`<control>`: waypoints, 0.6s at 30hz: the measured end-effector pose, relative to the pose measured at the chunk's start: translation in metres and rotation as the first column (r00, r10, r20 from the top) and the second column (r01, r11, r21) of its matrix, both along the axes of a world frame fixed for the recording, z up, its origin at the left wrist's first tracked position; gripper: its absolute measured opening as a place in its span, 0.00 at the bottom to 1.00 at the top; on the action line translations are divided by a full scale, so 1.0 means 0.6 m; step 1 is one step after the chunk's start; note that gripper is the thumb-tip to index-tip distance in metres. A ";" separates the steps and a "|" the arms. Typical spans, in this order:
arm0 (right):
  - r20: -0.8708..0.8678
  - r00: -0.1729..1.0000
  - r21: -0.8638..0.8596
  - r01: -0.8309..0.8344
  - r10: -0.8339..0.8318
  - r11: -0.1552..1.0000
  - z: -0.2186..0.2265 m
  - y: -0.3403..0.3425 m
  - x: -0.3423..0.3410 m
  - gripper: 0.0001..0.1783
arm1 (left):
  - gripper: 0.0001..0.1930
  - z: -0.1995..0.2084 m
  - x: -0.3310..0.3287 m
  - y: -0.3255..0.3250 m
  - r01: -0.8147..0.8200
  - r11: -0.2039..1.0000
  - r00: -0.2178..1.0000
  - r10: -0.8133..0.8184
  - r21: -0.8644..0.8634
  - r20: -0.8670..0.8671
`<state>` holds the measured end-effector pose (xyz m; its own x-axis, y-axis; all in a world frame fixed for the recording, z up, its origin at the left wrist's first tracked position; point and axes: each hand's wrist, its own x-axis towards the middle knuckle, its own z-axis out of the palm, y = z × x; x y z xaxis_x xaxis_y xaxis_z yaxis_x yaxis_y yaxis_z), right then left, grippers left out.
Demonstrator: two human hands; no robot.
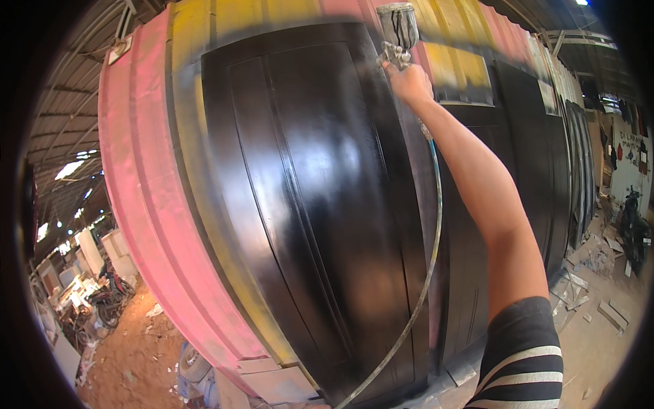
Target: The person uses a spray gun to apply black paint to several standing doors in a workshop, moving the nozzle in vertical strokes to cover the surface.
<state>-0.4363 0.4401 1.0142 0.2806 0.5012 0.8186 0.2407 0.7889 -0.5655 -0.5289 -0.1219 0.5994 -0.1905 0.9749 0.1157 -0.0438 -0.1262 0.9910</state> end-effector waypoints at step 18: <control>-0.124 0.963 0.062 -0.232 0.238 0.971 0.192 -0.083 -0.004 0.37 | 0.42 0.046 0.000 0.055 -0.045 0.987 0.997 0.055 0.157 -0.061</control>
